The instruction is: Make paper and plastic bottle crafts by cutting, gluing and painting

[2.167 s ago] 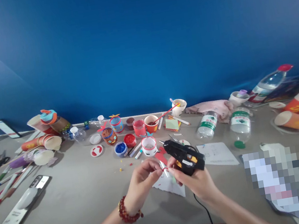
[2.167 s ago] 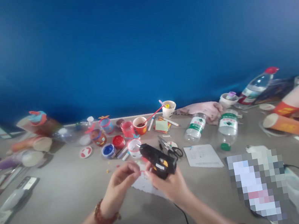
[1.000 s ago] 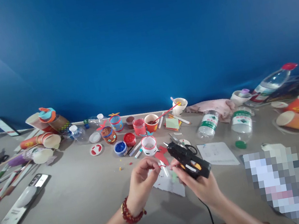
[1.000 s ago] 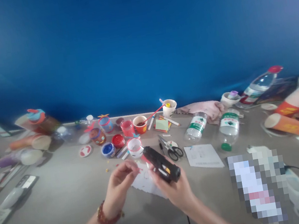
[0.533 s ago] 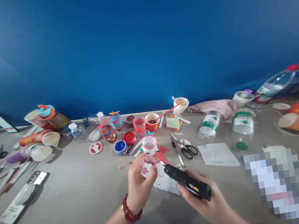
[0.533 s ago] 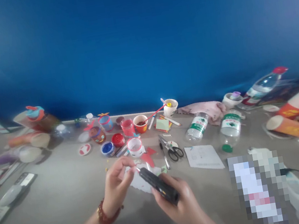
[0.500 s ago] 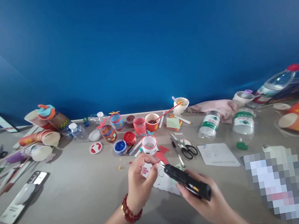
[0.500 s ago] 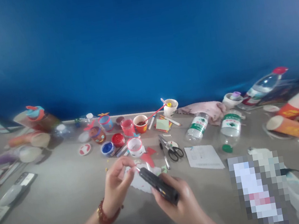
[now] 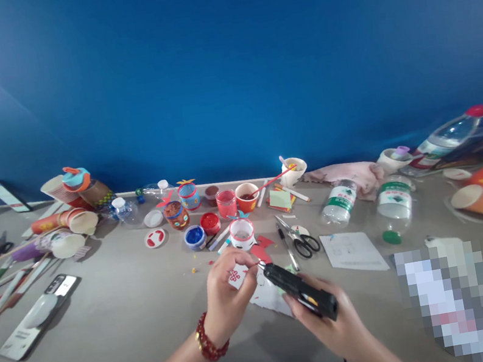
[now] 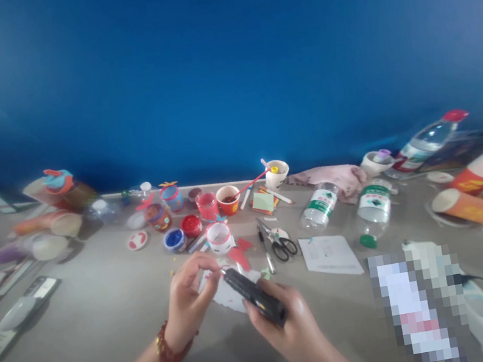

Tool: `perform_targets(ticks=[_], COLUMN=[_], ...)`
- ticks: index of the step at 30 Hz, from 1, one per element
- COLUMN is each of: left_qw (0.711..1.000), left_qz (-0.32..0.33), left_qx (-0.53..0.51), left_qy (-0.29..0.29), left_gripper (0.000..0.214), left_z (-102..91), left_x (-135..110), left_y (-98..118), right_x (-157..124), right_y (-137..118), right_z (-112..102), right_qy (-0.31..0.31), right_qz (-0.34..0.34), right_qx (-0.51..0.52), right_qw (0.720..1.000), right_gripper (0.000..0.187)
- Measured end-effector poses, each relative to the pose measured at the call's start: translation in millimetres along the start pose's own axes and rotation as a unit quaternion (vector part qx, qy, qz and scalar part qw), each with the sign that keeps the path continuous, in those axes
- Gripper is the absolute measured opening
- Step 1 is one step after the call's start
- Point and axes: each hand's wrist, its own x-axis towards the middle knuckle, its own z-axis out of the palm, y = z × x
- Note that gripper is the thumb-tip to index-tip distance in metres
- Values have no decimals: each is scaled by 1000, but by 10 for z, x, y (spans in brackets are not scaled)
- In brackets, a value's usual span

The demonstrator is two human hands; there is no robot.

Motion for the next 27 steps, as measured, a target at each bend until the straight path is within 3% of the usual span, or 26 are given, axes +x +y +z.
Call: perform_targets(ticks=[27], left_qw=[1000], left_qz=[-1], left_qx=[9], left_qy=[-4], left_gripper=[7], left_z=[16], left_x=[17], left_y=[9], right_x=[22], right_y=[-11], right_z=[-41], right_qy=[-22], right_qz=[22], right_qx=[19], right_qw=[999], right_gripper=[24])
